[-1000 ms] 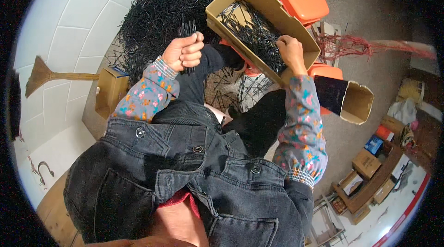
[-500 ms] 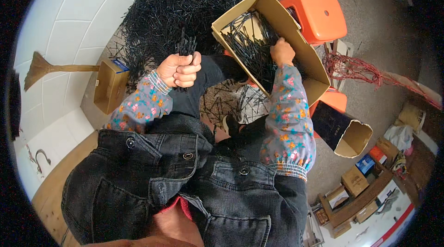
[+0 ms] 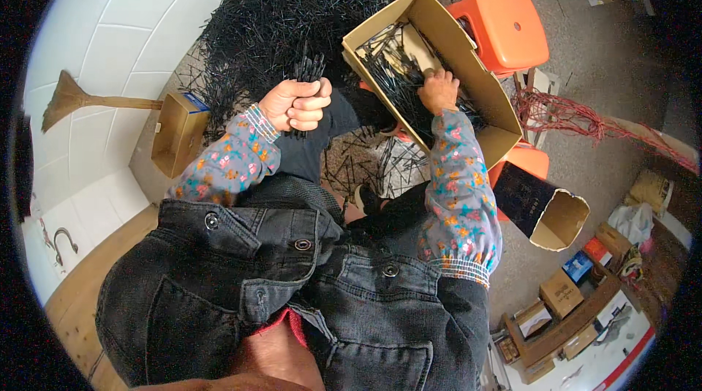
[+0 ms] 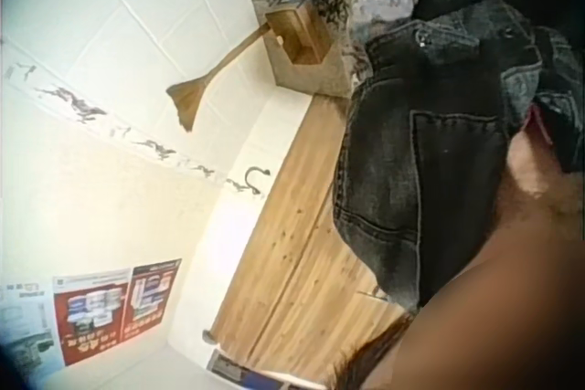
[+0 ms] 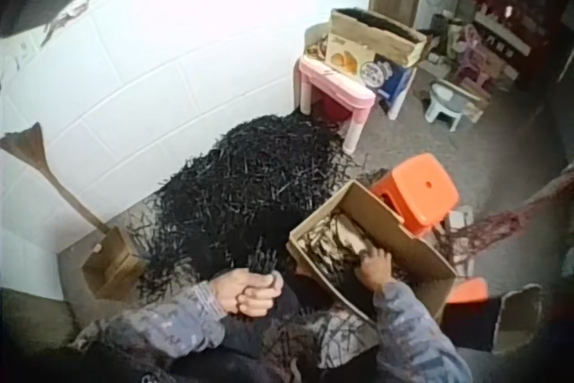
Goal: Sort and bundle black cable ties from a large pile into a cardboard box.
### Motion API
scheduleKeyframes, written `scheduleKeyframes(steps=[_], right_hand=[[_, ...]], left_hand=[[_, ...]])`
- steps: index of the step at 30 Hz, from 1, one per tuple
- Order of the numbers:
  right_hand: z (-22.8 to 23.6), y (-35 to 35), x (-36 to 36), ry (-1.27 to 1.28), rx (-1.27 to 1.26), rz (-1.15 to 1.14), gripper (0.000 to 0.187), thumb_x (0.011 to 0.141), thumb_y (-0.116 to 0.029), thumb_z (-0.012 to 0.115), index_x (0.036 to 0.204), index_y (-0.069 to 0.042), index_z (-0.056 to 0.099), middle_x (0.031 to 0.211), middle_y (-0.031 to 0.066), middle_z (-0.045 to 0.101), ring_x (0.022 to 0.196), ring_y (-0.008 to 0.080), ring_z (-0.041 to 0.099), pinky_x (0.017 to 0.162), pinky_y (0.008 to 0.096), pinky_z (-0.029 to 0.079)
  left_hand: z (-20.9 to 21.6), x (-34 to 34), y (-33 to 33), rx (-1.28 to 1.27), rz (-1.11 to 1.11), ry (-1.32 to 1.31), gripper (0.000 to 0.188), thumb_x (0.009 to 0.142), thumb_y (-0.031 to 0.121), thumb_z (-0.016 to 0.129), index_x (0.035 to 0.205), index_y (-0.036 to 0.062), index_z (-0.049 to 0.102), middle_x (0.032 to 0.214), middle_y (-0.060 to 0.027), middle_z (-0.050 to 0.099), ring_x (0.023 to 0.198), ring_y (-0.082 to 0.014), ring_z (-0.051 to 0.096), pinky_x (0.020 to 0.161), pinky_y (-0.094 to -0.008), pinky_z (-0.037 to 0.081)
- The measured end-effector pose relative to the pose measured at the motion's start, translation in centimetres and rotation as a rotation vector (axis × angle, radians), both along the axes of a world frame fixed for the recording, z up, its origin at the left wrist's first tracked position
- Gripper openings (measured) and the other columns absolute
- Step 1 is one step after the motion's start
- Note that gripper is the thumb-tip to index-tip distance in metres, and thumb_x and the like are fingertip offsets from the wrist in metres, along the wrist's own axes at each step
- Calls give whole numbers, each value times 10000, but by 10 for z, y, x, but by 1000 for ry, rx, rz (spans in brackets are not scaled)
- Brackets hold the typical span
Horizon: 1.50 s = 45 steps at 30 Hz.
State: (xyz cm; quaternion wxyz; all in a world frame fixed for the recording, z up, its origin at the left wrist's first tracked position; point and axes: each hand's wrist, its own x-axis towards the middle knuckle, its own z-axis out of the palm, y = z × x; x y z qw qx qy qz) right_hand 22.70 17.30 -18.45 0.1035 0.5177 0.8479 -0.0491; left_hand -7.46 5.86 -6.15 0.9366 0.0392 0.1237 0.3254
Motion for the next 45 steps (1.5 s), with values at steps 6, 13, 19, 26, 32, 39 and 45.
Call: scheduleKeyframes(steps=[6,13,19,26,32,39,45], right_hand=[[50,4,8,141,22,-12,280,782,-241,554,973,-40,525,961,160,602,912,343,561,749,454,440],[92,-16,30,500,27,-143,255,785,-172,536,924,21,445,734,199,618,592,355,594,555,403,476],[131,-38,50,1017,-532,-504,188,828,-141,532,943,-1,482,702,113,596,529,192,561,459,298,440],[181,-104,44,1683,-867,-683,120,894,-131,497,970,-39,509,676,25,533,457,83,446,370,202,342],[194,-173,11,1849,-979,-584,173,905,-178,508,1005,-36,506,688,18,497,443,80,411,357,205,318],[198,-209,-15,1975,-976,-544,194,886,-195,547,991,-35,510,678,21,508,437,86,428,354,210,327],[196,-215,-16,1982,-992,-566,205,893,-198,539,1021,-40,513,690,21,503,442,82,425,357,203,330]], left_hand=[[2,2,2,18,-14,9,180,933,233,457,927,58,495,563,66,304,409,-18,289,367,-193,264],[4,5,0,60,9,67,157,943,201,435,936,71,522,558,72,294,403,-22,278,368,-190,259],[5,11,-4,110,13,159,132,937,180,448,928,75,527,529,78,283,395,-25,266,367,-195,248],[11,43,-24,124,102,429,84,909,172,509,922,91,530,500,82,289,383,-30,258,364,-200,221],[49,80,-41,155,156,624,104,881,177,568,918,81,560,513,85,316,384,-30,279,367,-204,203],[86,98,-59,308,132,627,182,881,206,577,987,58,584,552,70,382,402,-27,308,377,-196,236],[84,92,-61,314,168,546,246,892,243,562,1024,35,573,609,45,448,444,-32,349,398,-189,267]])
